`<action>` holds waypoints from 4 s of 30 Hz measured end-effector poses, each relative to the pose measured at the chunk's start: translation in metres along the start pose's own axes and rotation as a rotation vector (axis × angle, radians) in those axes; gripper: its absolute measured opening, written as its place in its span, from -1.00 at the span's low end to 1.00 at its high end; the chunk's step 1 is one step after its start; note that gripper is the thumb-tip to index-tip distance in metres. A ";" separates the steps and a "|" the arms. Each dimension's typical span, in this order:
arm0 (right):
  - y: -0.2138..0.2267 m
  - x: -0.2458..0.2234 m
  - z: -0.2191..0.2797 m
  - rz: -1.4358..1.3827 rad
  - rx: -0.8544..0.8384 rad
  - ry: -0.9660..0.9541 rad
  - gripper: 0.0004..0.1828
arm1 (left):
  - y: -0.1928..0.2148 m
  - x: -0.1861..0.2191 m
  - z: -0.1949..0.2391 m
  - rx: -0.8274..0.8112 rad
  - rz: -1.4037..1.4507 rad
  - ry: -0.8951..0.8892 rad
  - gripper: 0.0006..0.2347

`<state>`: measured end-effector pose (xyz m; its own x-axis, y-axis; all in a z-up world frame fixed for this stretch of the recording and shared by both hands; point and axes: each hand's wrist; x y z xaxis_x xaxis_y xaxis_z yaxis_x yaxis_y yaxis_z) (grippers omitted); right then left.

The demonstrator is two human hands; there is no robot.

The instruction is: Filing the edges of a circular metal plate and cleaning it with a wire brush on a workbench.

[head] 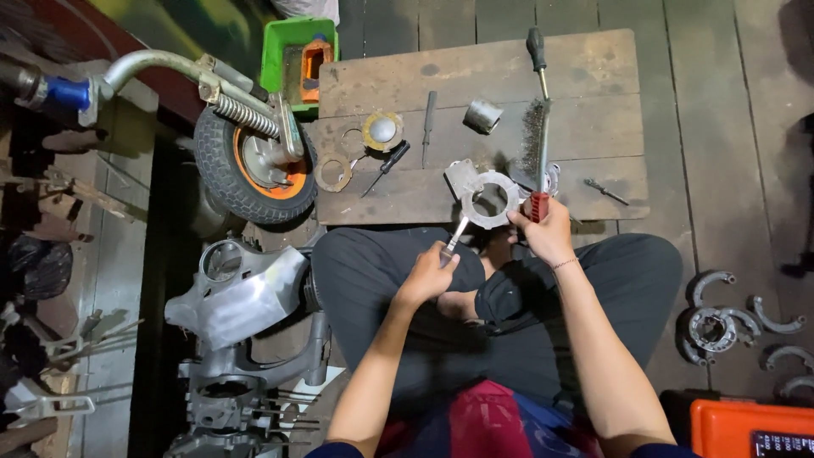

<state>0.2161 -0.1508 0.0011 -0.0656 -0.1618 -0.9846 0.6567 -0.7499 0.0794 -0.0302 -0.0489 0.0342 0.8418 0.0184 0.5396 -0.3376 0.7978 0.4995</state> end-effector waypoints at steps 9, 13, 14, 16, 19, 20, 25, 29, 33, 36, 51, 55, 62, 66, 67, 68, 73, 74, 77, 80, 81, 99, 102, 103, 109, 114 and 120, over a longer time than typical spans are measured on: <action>-0.011 -0.064 0.024 0.067 -0.090 0.040 -0.75 | 0.007 0.012 0.009 -0.033 -0.022 0.000 -0.60; -0.018 -0.044 0.015 0.034 -0.074 0.032 -0.77 | 0.012 0.013 0.004 -0.015 -0.048 0.002 -0.61; -0.019 -0.041 0.010 0.038 -0.058 0.048 -0.78 | 0.015 0.014 0.005 -0.009 -0.052 0.023 -0.61; -0.018 -0.027 0.004 0.044 -0.041 0.059 -0.78 | 0.014 0.009 -0.004 -0.007 -0.057 0.047 -0.61; -0.016 -0.003 0.001 0.265 -0.093 0.056 -0.65 | 0.013 -0.004 -0.036 0.056 -0.012 0.105 -0.61; -0.016 0.001 0.003 0.336 -0.091 0.044 -0.54 | 0.014 -0.007 -0.047 0.074 -0.001 0.126 -0.63; -0.026 -0.013 0.033 0.425 -0.156 -0.145 -0.37 | 0.026 0.015 -0.060 0.093 0.042 0.225 -0.60; -0.035 -0.031 0.045 0.436 -0.181 -0.120 -0.31 | 0.011 -0.001 -0.105 0.109 0.031 0.283 -0.62; -0.041 -0.006 0.048 0.538 -0.253 -0.138 -0.30 | -0.003 -0.013 -0.116 0.088 0.091 0.384 -0.61; -0.048 -0.027 0.054 0.618 -0.353 -0.166 -0.25 | 0.006 0.001 -0.100 0.081 0.145 0.378 -0.62; -0.075 -0.006 0.043 0.750 -0.361 -0.186 -0.27 | 0.005 -0.002 -0.114 0.094 0.095 0.434 -0.67; -0.065 -0.011 0.065 0.773 -0.386 -0.227 -0.26 | 0.005 -0.002 -0.119 0.084 0.094 0.458 -0.69; -0.065 0.001 0.019 0.732 -0.372 -0.166 -0.21 | 0.008 0.005 -0.105 0.100 0.095 0.454 -0.69; -0.062 -0.049 0.049 0.745 -0.423 -0.211 -0.25 | 0.013 0.010 -0.102 0.098 0.078 0.438 -0.70; -0.060 -0.044 0.049 0.743 -0.426 -0.209 -0.25 | 0.015 0.013 -0.100 0.101 0.078 0.440 -0.70; -0.058 -0.038 0.050 0.748 -0.424 -0.221 -0.23 | 0.016 0.016 -0.099 0.100 0.071 0.441 -0.70; -0.065 -0.016 0.029 0.733 -0.401 -0.204 -0.23 | 0.012 0.013 -0.102 0.095 0.077 0.450 -0.69; -0.071 -0.025 0.027 0.747 -0.399 -0.197 -0.22 | 0.008 0.009 -0.108 0.085 0.072 0.429 -0.68; -0.074 -0.029 0.030 0.742 -0.393 -0.182 -0.22 | 0.012 0.010 -0.106 0.084 0.066 0.412 -0.67; -0.060 -0.024 0.048 0.743 -0.402 -0.199 -0.21 | 0.016 0.018 -0.107 0.090 0.043 0.399 -0.66; -0.054 -0.022 0.058 0.764 -0.430 -0.234 -0.20 | 0.016 0.019 -0.108 0.083 0.025 0.399 -0.65; -0.064 -0.030 0.052 0.754 -0.437 -0.194 -0.30 | 0.003 -0.006 -0.127 0.061 0.035 0.447 -0.61; -0.075 0.002 0.019 0.798 -0.408 -0.150 -0.21 | 0.007 -0.001 -0.117 0.070 0.039 0.422 -0.61; -0.075 0.000 0.022 0.796 -0.407 -0.147 -0.21 | 0.007 0.000 -0.116 0.074 0.039 0.421 -0.61; -0.063 -0.042 0.066 0.812 -0.461 -0.246 -0.22 | 0.005 0.004 -0.119 0.083 0.004 0.411 -0.60; -0.075 -0.006 0.023 0.783 -0.425 -0.205 -0.25 | 0.007 0.009 -0.109 0.083 0.023 0.415 -0.58; -0.068 -0.013 0.045 0.772 -0.403 -0.221 -0.30 | -0.009 -0.005 -0.130 0.110 0.018 0.426 -0.60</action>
<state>0.1389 -0.1264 0.0152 0.3879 -0.6787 -0.6236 0.7886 -0.1059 0.6057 0.0230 0.0221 -0.0611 0.9262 0.2971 0.2322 -0.3771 0.7265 0.5745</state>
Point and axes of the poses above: each hand's wrist, its own z-axis away from the middle knuckle, its own y-axis out of the back of the hand, x = y × z, and after that the axes turned 12 degrees about y, right-handed
